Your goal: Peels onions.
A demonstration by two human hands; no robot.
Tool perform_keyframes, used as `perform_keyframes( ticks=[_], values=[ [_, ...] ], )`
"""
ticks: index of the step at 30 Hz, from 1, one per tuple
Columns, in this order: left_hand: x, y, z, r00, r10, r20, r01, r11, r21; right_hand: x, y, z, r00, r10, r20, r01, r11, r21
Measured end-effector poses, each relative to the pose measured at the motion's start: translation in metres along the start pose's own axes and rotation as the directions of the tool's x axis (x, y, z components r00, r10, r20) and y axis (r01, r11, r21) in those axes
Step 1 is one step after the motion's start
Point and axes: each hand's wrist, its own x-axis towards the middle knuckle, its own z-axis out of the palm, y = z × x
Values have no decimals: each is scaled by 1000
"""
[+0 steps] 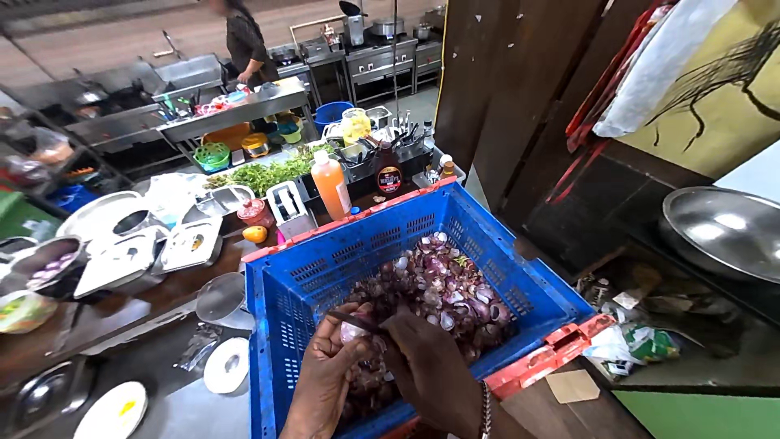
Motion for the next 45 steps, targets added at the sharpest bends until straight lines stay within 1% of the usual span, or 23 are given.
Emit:
perform_keyframes(
  ticks=[2,4,7,9,11,14,18,21,22,23,25,27,29,30,31,32,34,36,38,40,42,44,45],
  values=[
    [-1,0,0,1000,0,-15,0,1000,19,0,0,3,1000,-18,0,18,998,-58],
    [-2,-1,0,1000,-3,-29,2,1000,-6,1,1,6,999,-22,-35,18,993,-119],
    [-6,-3,3,999,-20,-39,18,998,-55,5,8,11,995,37,-88,-52,983,-178],
    [-7,-3,6,998,-21,-57,18,999,-51,6,12,8,993,79,-86,-89,989,-118],
    [-5,-2,6,998,-2,-56,0,1000,-28,5,12,6,992,74,-101,-77,997,-25],
    [-1,-1,4,999,34,-33,-31,997,65,5,12,2,989,91,-118,-74,987,142],
    [-2,2,5,991,82,102,-105,965,241,15,16,-3,995,81,-64,-59,953,298],
    [-4,4,8,974,86,208,-158,920,358,22,23,-3,997,72,-20,-57,908,415],
    [-4,4,8,969,84,234,-168,915,367,24,25,-3,995,95,-23,-78,917,391],
    [-3,4,7,966,75,246,-164,916,366,25,27,-3,992,117,-41,-98,943,319],
    [-4,4,5,972,37,231,-116,934,338,27,32,-2,981,143,-128,-132,987,94],
    [-4,7,5,984,-9,180,-37,968,247,28,40,-4,964,173,-199,-192,978,-78],
    [-3,10,5,991,-53,125,41,994,103,28,44,-11,953,225,-205,-254,959,-126],
    [-2,10,3,993,-66,94,62,997,46,28,44,-14,952,253,-171,-272,957,-100],
    [-1,9,0,996,-67,58,66,998,25,26,42,-18,952,274,-133,-280,960,-27],
    [0,7,-3,998,-54,28,53,998,39,24,39,-19,953,285,-99,-276,957,92],
    [2,5,-4,1000,15,12,-17,987,158,20,29,-17,960,280,24,-270,893,359],
    [2,3,-1,993,114,33,-118,935,334,18,18,-9,963,230,138,-268,841,471],
    [1,0,5,976,211,48,-208,859,468,16,17,2,967,216,138,-256,821,511],
    [1,1,4,971,233,56,-229,833,503,16,23,9,969,229,93,-241,794,559],
    [-1,2,1,977,198,73,-209,863,461,17,27,9,959,266,95,-276,806,523],
    [-2,1,-2,985,153,85,-174,904,391,18,29,5,953,300,47,-298,892,341],
    [-2,1,-4,987,132,87,-155,917,367,20,31,4,958,287,-17,-276,936,218]
  ],
)
